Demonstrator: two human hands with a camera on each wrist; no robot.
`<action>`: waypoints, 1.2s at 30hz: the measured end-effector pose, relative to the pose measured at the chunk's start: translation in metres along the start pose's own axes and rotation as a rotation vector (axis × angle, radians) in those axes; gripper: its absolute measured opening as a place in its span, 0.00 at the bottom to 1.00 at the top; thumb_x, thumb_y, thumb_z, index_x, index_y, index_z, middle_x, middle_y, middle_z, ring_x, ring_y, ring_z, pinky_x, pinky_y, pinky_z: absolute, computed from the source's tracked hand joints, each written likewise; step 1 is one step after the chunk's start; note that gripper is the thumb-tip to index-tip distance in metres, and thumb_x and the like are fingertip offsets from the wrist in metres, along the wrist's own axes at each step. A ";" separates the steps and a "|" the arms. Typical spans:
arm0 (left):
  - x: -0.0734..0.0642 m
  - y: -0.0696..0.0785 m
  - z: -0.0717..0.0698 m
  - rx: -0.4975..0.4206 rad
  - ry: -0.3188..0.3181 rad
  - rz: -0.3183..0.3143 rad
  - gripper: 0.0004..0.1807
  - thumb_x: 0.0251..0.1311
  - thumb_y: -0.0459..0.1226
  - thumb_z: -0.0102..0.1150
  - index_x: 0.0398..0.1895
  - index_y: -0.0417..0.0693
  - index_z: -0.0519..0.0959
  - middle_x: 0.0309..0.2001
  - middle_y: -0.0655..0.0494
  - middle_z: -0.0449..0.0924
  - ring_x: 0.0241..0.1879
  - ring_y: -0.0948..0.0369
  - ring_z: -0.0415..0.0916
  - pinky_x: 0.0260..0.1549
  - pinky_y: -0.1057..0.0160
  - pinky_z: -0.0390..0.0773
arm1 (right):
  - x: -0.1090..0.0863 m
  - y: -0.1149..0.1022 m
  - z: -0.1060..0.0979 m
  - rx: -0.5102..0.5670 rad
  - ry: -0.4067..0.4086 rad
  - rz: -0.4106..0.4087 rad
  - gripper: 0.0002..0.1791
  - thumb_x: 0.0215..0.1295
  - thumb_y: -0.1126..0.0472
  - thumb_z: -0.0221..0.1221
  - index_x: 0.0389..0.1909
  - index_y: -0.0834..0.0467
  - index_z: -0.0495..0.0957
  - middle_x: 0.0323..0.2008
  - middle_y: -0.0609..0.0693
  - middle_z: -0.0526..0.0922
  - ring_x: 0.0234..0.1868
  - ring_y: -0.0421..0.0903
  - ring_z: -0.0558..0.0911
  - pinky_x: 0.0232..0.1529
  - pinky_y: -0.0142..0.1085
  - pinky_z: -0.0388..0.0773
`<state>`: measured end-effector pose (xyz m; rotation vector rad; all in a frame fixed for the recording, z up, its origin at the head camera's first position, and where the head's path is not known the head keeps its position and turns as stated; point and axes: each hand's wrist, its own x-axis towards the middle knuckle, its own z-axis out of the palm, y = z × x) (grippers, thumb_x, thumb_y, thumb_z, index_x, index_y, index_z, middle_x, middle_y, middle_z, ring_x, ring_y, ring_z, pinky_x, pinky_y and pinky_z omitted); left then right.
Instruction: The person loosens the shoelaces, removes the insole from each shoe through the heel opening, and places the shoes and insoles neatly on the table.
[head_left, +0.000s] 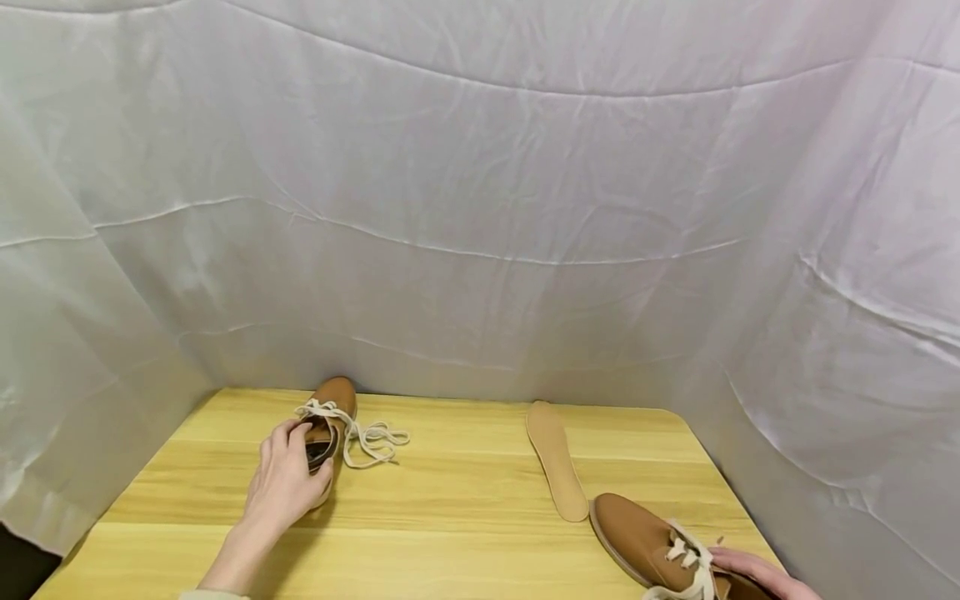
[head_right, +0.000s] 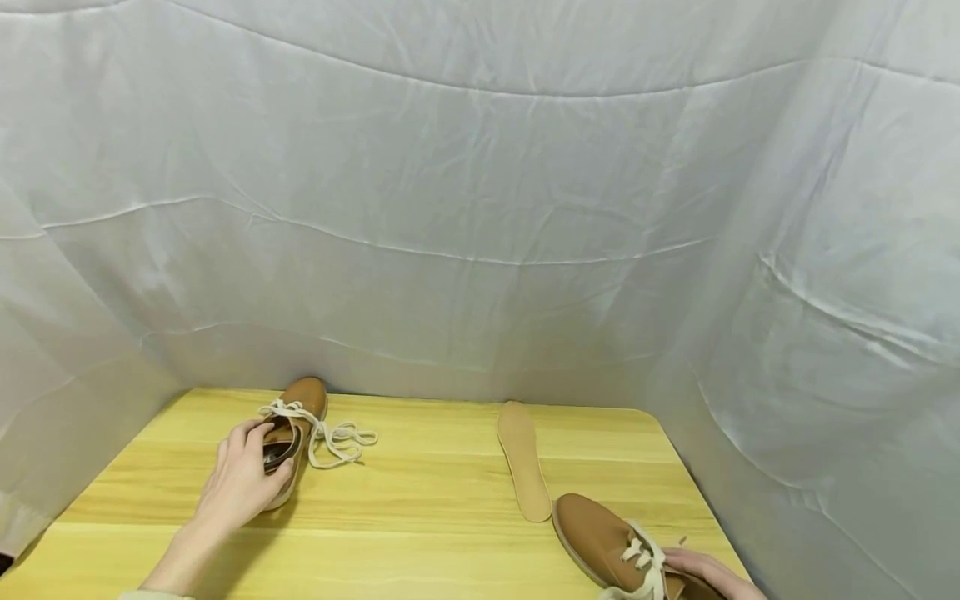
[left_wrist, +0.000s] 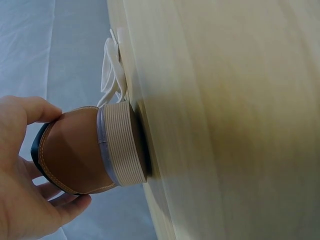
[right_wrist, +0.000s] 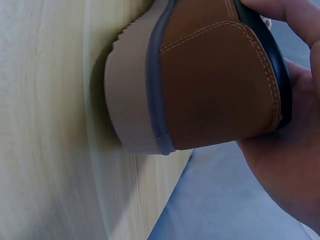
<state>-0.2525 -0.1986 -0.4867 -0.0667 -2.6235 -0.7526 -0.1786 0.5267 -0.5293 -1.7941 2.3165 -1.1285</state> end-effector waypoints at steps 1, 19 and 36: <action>0.000 0.000 0.000 0.000 -0.001 -0.001 0.38 0.60 0.39 0.65 0.69 0.27 0.66 0.70 0.28 0.58 0.66 0.31 0.58 0.51 0.28 0.74 | 0.005 -0.007 0.000 0.022 -0.003 0.009 0.37 0.67 0.79 0.50 0.78 0.71 0.56 0.81 0.51 0.58 0.80 0.36 0.54 0.68 0.19 0.56; -0.006 0.047 0.011 -0.049 0.162 0.242 0.39 0.52 0.36 0.74 0.66 0.28 0.69 0.70 0.30 0.64 0.67 0.32 0.63 0.64 0.28 0.66 | 0.067 -0.037 0.021 -0.019 -0.015 -0.012 0.33 0.66 0.75 0.55 0.73 0.73 0.63 0.78 0.55 0.64 0.79 0.40 0.60 0.70 0.22 0.57; -0.035 0.152 0.066 -0.251 -0.231 0.525 0.41 0.66 0.50 0.66 0.78 0.46 0.64 0.79 0.53 0.60 0.77 0.51 0.60 0.73 0.44 0.65 | 0.133 -0.053 0.048 -0.085 0.066 0.225 0.39 0.58 0.66 0.72 0.72 0.60 0.71 0.69 0.56 0.76 0.71 0.42 0.73 0.63 0.31 0.73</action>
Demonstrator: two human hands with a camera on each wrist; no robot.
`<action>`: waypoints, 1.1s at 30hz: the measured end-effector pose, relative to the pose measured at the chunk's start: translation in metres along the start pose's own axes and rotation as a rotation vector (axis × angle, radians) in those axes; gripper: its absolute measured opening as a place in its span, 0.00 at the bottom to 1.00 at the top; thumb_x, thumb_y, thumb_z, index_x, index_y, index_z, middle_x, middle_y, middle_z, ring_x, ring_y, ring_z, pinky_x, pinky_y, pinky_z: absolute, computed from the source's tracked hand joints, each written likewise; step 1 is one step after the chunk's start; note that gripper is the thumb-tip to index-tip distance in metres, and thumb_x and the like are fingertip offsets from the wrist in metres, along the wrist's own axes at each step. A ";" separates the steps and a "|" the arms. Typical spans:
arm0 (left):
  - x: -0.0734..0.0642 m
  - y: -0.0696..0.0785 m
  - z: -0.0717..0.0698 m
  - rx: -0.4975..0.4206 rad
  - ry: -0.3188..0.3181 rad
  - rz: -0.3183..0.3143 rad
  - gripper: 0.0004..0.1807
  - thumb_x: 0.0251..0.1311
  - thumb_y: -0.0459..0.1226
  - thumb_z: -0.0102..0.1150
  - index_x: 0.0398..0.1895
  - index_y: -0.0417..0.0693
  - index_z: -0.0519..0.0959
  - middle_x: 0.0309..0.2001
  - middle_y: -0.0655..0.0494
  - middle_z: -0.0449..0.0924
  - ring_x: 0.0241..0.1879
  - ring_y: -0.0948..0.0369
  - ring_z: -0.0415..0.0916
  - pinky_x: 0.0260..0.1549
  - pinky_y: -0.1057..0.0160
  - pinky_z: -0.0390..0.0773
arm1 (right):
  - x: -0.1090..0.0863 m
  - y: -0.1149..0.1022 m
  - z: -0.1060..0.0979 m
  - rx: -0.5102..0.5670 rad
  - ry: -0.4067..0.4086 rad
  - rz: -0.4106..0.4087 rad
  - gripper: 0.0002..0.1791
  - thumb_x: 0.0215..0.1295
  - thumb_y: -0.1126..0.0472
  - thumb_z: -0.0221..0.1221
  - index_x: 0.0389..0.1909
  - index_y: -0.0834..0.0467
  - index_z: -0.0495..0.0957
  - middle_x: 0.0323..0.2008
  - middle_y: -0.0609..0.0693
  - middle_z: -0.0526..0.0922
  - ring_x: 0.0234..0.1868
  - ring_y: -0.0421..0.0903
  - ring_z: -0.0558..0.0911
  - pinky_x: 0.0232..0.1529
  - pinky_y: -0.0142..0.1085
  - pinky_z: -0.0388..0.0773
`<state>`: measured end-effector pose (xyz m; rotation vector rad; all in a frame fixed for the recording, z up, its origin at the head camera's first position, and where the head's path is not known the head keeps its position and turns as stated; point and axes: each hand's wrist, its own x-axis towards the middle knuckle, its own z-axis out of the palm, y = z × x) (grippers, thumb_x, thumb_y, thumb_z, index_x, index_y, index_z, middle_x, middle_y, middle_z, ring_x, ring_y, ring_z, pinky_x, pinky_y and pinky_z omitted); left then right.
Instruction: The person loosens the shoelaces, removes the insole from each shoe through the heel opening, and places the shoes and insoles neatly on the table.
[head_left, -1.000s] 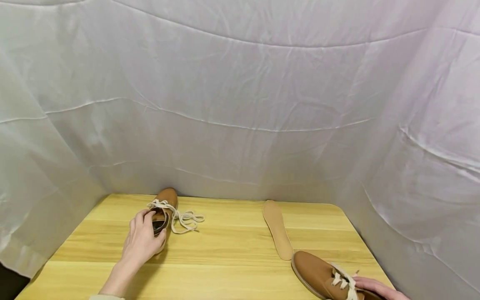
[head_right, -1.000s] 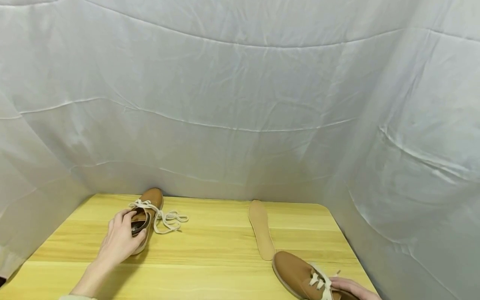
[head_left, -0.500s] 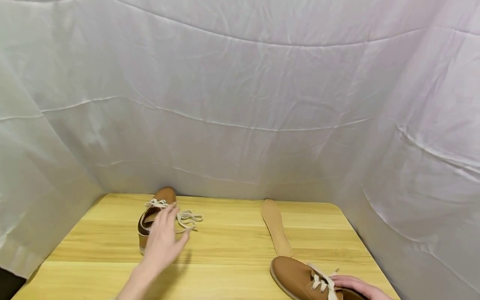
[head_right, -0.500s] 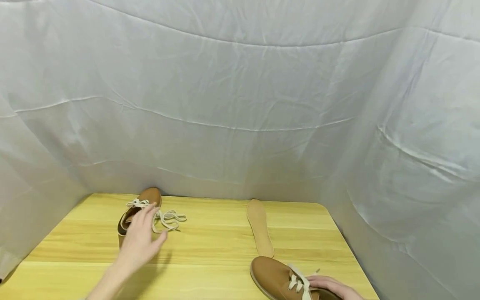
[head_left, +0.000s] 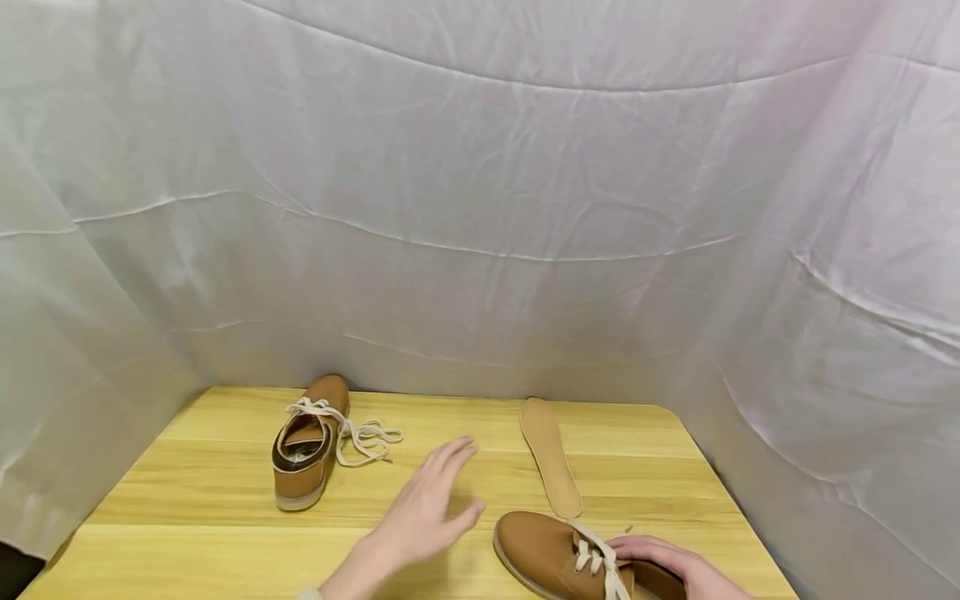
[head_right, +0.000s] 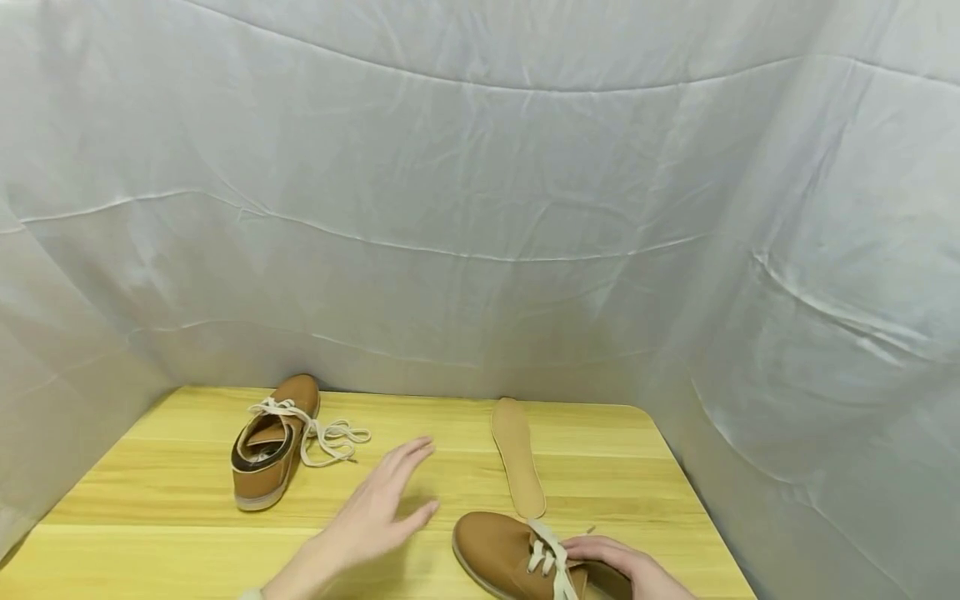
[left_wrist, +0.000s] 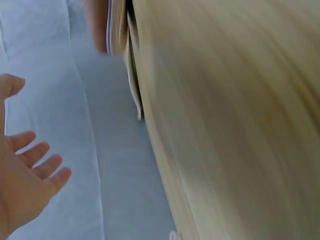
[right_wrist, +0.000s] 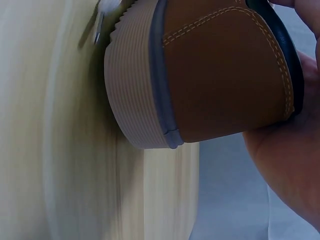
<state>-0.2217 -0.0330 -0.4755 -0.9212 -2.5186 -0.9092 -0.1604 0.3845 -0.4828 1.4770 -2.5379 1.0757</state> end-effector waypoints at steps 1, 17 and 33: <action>0.001 0.003 0.002 -0.001 -0.024 0.021 0.41 0.67 0.51 0.65 0.78 0.47 0.64 0.79 0.53 0.59 0.76 0.51 0.60 0.72 0.43 0.66 | 0.005 -0.001 0.002 0.014 -0.004 0.003 0.40 0.58 0.65 0.73 0.73 0.60 0.71 0.69 0.56 0.76 0.71 0.42 0.73 0.63 0.32 0.73; -0.014 0.001 0.007 0.077 -0.440 0.149 0.37 0.66 0.57 0.67 0.74 0.54 0.71 0.71 0.57 0.70 0.69 0.57 0.70 0.64 0.52 0.78 | 0.074 -0.022 0.028 0.338 -0.101 0.249 0.34 0.67 0.64 0.69 0.73 0.52 0.71 0.71 0.51 0.73 0.70 0.43 0.73 0.68 0.33 0.71; -0.033 -0.031 -0.028 0.113 -0.391 0.012 0.36 0.58 0.56 0.74 0.67 0.55 0.75 0.65 0.59 0.75 0.63 0.56 0.75 0.60 0.49 0.80 | 0.139 -0.007 0.042 0.223 -0.120 0.189 0.36 0.56 0.64 0.71 0.68 0.48 0.76 0.68 0.47 0.78 0.69 0.45 0.75 0.70 0.33 0.69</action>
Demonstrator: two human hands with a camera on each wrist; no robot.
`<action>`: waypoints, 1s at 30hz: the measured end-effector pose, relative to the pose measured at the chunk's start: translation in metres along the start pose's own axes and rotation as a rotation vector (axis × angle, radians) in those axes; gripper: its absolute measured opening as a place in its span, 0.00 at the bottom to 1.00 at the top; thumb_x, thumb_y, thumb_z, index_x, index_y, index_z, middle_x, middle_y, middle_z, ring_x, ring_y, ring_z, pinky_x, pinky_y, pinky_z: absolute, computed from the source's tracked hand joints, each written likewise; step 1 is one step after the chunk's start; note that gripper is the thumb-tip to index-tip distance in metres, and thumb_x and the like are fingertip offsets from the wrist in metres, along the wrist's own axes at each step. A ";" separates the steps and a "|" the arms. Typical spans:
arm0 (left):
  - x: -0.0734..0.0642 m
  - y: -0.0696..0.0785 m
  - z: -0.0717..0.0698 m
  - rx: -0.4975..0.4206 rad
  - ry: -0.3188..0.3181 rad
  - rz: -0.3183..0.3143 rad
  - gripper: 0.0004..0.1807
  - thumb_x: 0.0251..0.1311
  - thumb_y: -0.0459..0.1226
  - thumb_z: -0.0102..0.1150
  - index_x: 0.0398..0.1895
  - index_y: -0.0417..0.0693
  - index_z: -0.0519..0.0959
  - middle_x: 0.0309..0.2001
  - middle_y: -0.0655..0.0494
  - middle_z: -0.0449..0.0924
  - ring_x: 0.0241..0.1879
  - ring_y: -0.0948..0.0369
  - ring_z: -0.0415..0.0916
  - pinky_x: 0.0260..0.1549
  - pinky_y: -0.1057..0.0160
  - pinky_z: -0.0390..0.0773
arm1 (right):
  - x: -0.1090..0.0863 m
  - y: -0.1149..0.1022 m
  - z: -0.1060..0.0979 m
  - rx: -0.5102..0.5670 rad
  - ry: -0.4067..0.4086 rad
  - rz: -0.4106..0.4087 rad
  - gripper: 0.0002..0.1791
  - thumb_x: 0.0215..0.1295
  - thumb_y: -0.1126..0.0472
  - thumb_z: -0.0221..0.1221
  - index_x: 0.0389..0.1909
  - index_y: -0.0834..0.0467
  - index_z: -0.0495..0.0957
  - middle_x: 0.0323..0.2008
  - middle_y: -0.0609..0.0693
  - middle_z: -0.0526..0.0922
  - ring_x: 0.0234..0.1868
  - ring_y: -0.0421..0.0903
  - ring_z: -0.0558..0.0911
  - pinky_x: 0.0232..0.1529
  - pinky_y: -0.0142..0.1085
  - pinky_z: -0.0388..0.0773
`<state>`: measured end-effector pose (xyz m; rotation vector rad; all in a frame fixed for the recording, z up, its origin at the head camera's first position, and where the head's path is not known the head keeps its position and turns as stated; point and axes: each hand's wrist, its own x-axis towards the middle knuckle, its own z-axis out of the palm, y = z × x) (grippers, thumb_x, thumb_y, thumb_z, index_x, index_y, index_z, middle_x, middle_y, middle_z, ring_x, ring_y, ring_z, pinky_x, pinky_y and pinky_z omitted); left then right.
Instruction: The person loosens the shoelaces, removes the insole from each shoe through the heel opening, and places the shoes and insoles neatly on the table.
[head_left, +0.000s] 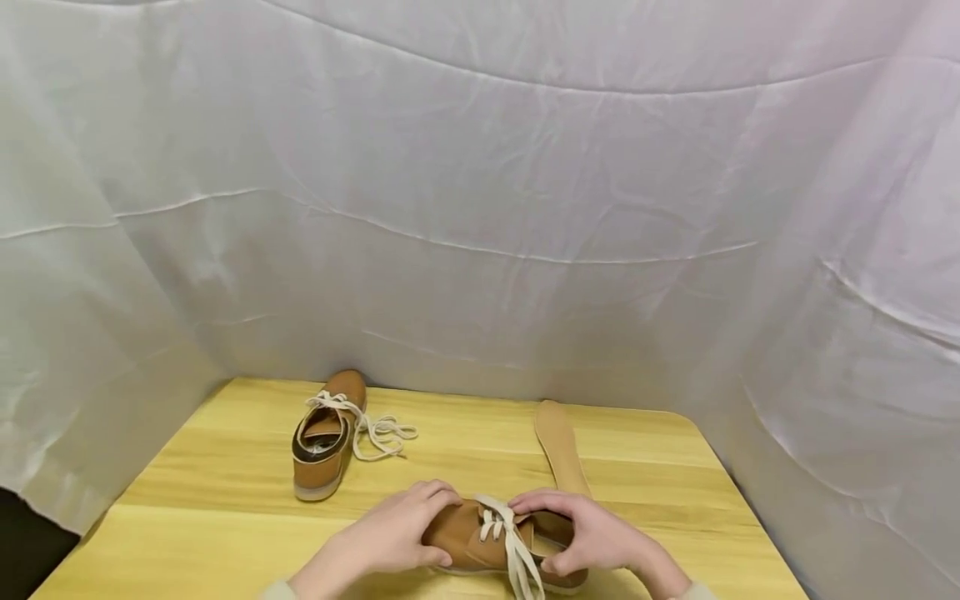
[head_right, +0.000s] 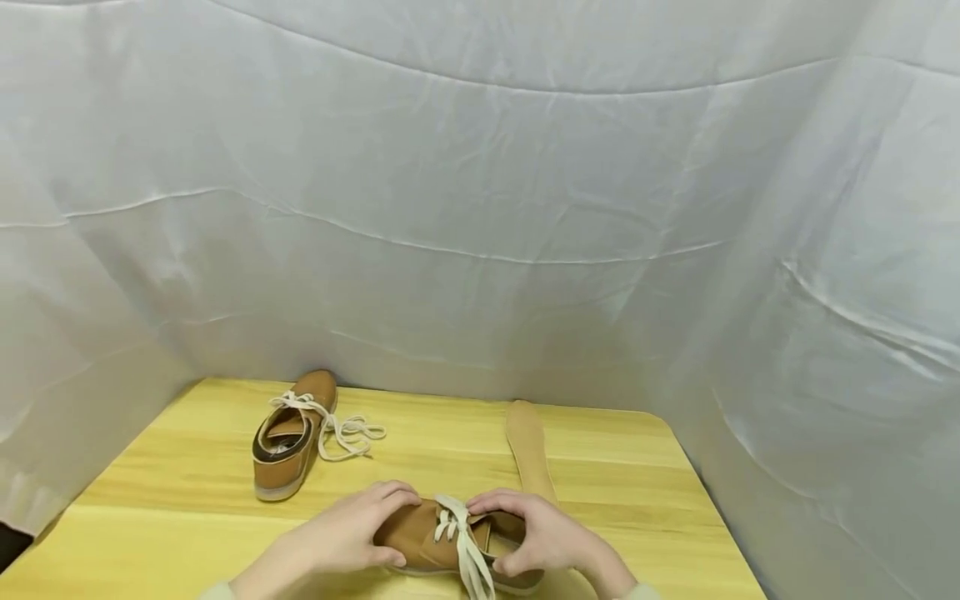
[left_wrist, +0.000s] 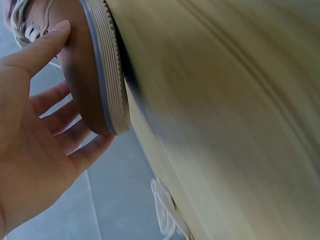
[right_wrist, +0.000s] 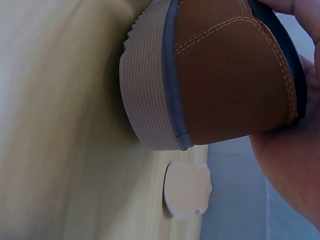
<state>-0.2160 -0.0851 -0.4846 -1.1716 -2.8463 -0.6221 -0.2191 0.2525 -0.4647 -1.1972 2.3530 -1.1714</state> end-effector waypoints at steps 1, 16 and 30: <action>-0.002 -0.002 -0.002 0.002 0.003 -0.007 0.36 0.57 0.56 0.75 0.67 0.55 0.76 0.65 0.59 0.75 0.63 0.56 0.75 0.60 0.49 0.80 | 0.004 0.001 0.000 -0.017 0.000 -0.004 0.36 0.56 0.64 0.71 0.68 0.48 0.76 0.68 0.47 0.78 0.69 0.45 0.75 0.70 0.33 0.69; -0.029 -0.022 -0.019 -0.092 0.006 -0.086 0.36 0.56 0.47 0.78 0.67 0.50 0.75 0.66 0.55 0.75 0.67 0.52 0.73 0.65 0.45 0.75 | 0.038 -0.003 0.009 -0.067 0.003 -0.038 0.35 0.56 0.63 0.72 0.67 0.52 0.77 0.66 0.47 0.79 0.68 0.48 0.76 0.71 0.36 0.70; -0.020 -0.012 -0.015 -0.158 0.094 -0.078 0.29 0.58 0.49 0.76 0.63 0.57 0.81 0.63 0.65 0.78 0.65 0.56 0.75 0.65 0.48 0.76 | 0.039 -0.031 0.026 -0.130 0.362 -0.032 0.17 0.73 0.58 0.64 0.60 0.45 0.82 0.60 0.46 0.84 0.62 0.48 0.81 0.64 0.40 0.78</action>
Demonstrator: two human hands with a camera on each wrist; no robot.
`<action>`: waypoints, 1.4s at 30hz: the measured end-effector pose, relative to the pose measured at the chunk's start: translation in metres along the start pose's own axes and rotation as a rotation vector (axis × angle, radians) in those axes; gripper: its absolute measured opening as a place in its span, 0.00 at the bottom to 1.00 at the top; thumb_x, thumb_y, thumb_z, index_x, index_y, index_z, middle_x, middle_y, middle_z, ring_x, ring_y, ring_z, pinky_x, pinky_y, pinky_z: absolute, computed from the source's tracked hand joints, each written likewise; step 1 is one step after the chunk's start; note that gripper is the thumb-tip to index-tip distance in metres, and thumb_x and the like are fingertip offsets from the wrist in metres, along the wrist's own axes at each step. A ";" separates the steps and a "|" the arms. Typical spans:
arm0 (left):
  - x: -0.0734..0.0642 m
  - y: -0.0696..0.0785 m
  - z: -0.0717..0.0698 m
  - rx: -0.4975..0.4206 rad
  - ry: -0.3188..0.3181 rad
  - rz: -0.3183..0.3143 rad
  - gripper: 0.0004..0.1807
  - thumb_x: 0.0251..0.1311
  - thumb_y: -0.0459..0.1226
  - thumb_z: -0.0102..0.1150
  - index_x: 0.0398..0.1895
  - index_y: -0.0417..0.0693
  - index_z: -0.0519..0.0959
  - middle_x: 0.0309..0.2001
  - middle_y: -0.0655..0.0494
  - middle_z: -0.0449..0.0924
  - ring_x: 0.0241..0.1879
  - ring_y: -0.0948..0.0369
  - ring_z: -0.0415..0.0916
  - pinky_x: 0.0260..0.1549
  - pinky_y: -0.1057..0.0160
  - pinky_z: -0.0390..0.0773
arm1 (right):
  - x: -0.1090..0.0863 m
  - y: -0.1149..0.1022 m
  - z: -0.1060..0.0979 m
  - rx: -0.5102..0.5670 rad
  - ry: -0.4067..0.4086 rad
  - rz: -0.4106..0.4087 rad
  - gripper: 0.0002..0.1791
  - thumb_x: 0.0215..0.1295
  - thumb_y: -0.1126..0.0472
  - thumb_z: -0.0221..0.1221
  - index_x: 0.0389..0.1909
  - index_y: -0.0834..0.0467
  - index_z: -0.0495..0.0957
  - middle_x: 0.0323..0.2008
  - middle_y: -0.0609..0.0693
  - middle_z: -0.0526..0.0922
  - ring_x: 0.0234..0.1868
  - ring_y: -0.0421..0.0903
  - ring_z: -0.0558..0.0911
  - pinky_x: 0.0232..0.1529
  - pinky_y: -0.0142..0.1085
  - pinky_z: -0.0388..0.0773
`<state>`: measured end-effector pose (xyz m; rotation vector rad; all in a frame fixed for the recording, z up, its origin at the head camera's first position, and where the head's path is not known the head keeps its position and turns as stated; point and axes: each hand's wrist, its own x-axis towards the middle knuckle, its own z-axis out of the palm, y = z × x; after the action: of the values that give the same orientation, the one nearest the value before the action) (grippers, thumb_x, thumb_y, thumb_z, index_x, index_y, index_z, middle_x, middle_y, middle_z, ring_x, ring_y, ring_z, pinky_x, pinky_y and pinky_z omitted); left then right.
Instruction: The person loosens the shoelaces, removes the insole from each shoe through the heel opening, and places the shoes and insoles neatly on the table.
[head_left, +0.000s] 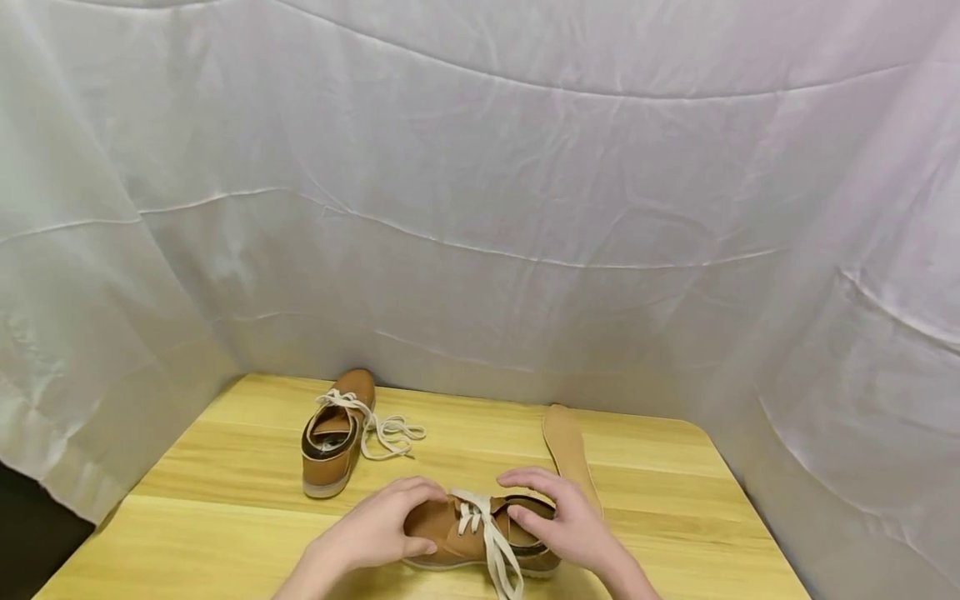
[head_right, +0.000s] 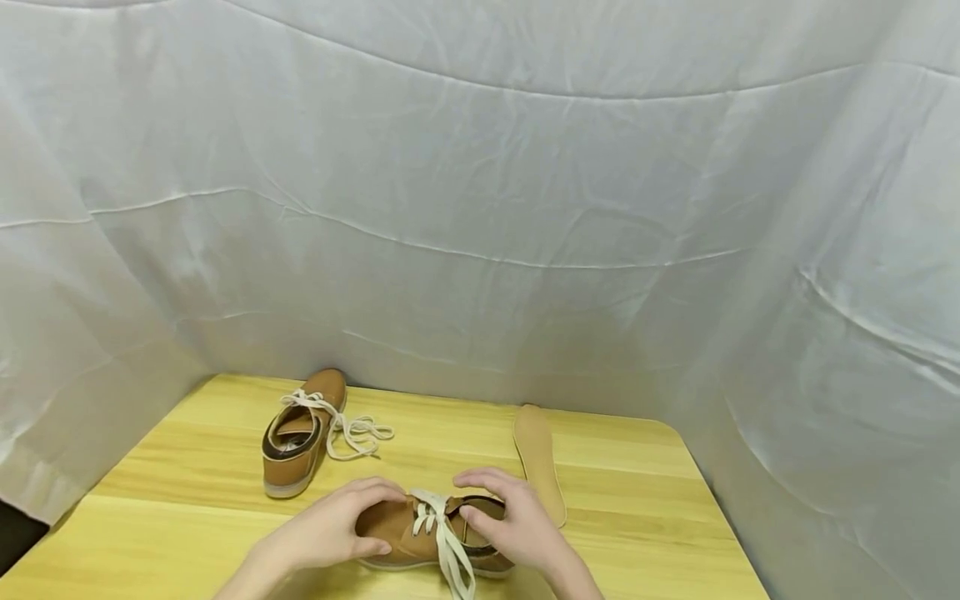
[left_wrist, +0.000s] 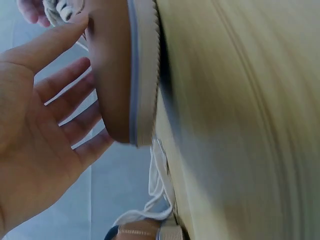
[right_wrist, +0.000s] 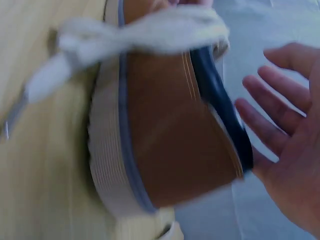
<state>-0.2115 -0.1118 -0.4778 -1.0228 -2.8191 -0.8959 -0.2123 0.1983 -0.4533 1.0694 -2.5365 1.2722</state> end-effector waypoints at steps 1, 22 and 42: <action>0.001 0.001 0.001 -0.003 0.009 0.011 0.28 0.58 0.48 0.76 0.62 0.57 0.81 0.62 0.65 0.79 0.64 0.57 0.75 0.65 0.49 0.76 | 0.002 -0.001 0.004 -0.004 0.019 -0.013 0.15 0.74 0.58 0.64 0.59 0.45 0.83 0.58 0.46 0.85 0.60 0.47 0.82 0.64 0.40 0.78; 0.008 0.000 0.004 -0.004 0.011 0.052 0.25 0.58 0.46 0.77 0.59 0.58 0.84 0.62 0.68 0.79 0.64 0.58 0.75 0.66 0.49 0.75 | 0.034 -0.011 0.030 -0.159 -0.069 0.254 0.09 0.72 0.49 0.64 0.38 0.46 0.90 0.37 0.35 0.83 0.39 0.33 0.81 0.40 0.32 0.82; 0.007 -0.001 0.006 -0.003 0.022 0.064 0.25 0.58 0.47 0.77 0.59 0.58 0.84 0.63 0.64 0.80 0.64 0.57 0.76 0.65 0.49 0.76 | 0.033 -0.016 0.042 0.070 0.072 0.359 0.04 0.69 0.59 0.63 0.35 0.53 0.85 0.33 0.41 0.85 0.34 0.39 0.82 0.35 0.30 0.79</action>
<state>-0.2165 -0.1050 -0.4824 -1.0901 -2.7503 -0.9002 -0.2183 0.1429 -0.4571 0.5787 -2.7305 1.4579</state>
